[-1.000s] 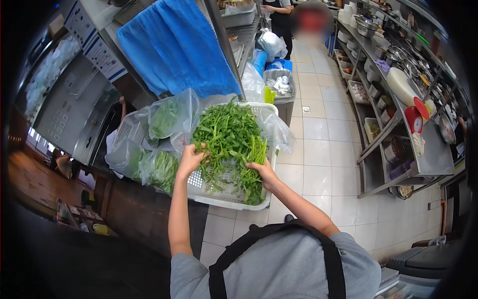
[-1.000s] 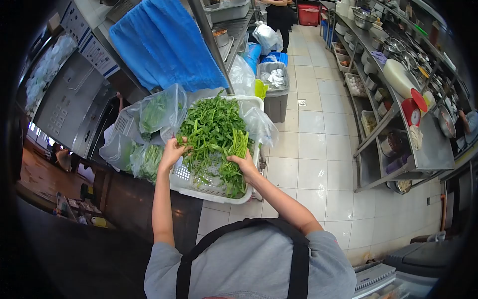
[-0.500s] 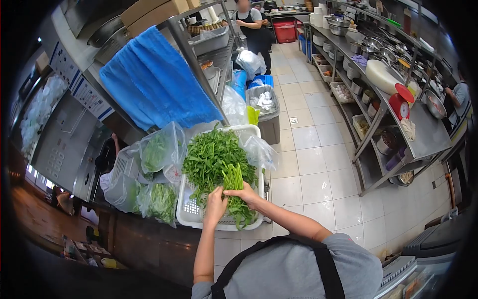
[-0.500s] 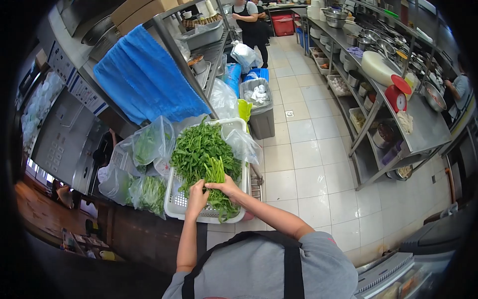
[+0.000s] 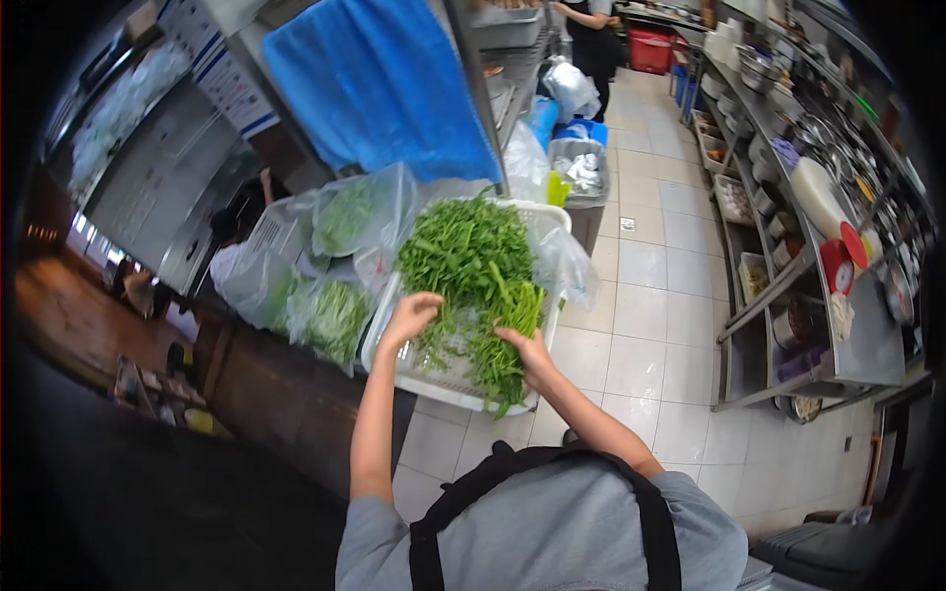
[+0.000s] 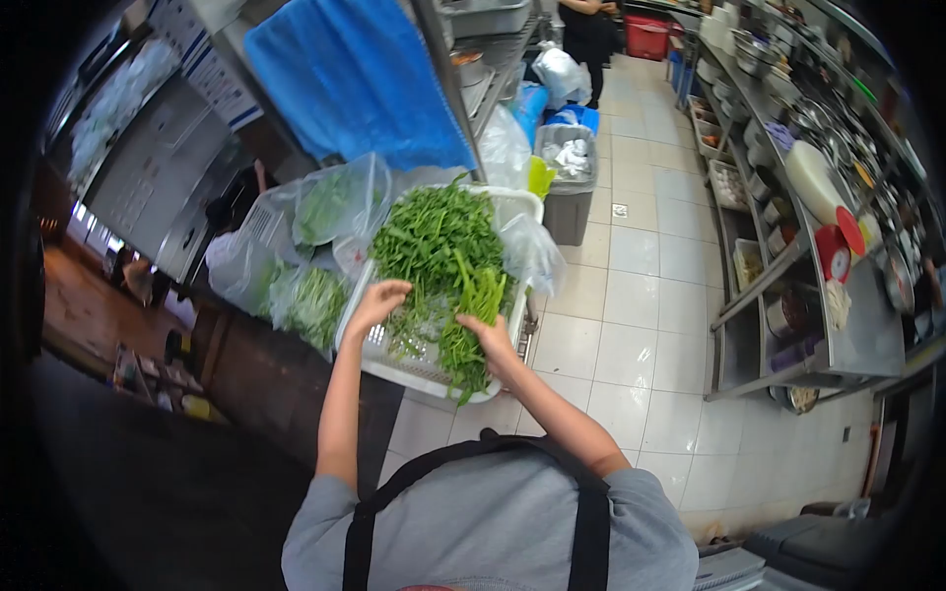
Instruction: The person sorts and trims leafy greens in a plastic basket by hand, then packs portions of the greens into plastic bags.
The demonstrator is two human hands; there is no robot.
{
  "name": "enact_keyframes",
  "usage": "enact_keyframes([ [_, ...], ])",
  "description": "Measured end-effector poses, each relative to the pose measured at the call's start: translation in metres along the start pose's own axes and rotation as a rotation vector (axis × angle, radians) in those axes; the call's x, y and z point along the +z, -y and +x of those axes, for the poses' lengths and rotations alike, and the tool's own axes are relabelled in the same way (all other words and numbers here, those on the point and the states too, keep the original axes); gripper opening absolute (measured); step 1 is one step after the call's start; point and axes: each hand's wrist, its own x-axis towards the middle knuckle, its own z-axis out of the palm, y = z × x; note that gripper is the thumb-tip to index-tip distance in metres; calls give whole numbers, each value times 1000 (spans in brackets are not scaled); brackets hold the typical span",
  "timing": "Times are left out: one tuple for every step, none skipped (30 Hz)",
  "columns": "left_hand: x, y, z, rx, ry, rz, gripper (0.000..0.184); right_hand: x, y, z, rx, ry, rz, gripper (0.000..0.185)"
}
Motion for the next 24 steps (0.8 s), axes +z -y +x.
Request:
enact_keyframes([
  [-1, 42, 27, 25, -97, 192, 43, -1, 0, 0, 11, -2, 15, 32],
  [4, 60, 45, -45, -171, 431, 51, -2, -2, -1, 26, 13, 24, 32],
  [11, 66, 55, -111, -243, 672, 60, -3, -2, -1, 35, 28, 34, 31],
  [19, 55, 56, -172, -250, 731, 64, -2, 0, 1, 37, 43, 45, 30],
  [29, 43, 58, -232, -255, 792, 69, 0, 1, 2, 34, 39, 52, 29],
  [36, 33, 60, -291, -257, 852, 73, 0, 1, 2, 30, 34, 60, 29],
  [43, 33, 65, -330, -242, 863, 74, 0, 1, 1, 27, 25, 70, 28],
  [51, 37, 68, -371, -223, 873, 74, 0, -1, 3, 26, 9, 49, 27],
  [58, 43, 71, -412, -202, 882, 75, -2, -2, 3, 27, 9, 48, 26],
  [63, 49, 71, -417, -219, 948, 60, -2, -3, 3, 25, 10, 50, 26],
  [64, 61, 75, -374, -237, 964, 54, -2, -3, 4, 21, 10, 54, 26],
  [62, 61, 72, -329, -253, 981, 49, 0, 0, 2, 33, 15, 72, 25],
  [62, 62, 70, -285, -266, 998, 44, -1, -1, 2, 32, 10, 72, 25],
  [63, 63, 65, -246, -263, 1027, 38, -2, -2, 3, 30, 4, 73, 25],
  [60, 55, 60, -235, -234, 971, 39, -3, -3, 5, 28, -1, 75, 25],
  [54, 52, 56, -226, -204, 914, 40, -4, -5, 6, 22, 5, 89, 28],
  [48, 53, 53, -219, -173, 857, 41, -5, -5, 6, 18, 3, 92, 29],
  [43, 65, 53, -203, -205, 678, 41, -5, -5, 5, 15, 1, 93, 29],
  [34, 62, 49, -171, -89, 613, 41, -5, -4, 5, 11, 2, 93, 30],
  [24, 60, 45, -141, 24, 547, 42, -4, -1, 4, 20, 6, 90, 30],
  [15, 55, 38, -113, 136, 480, 42, -3, 2, 3, 31, 10, 87, 31],
  [8, 53, 33, -127, 151, 521, 44, -1, 3, 1, 44, 14, 85, 31],
  [2, 52, 28, -140, 167, 560, 45, 0, 2, 2, 48, 17, 81, 31],
  [0, 49, 24, -151, 186, 598, 47, 0, 2, 2, 51, 16, 75, 30],
])
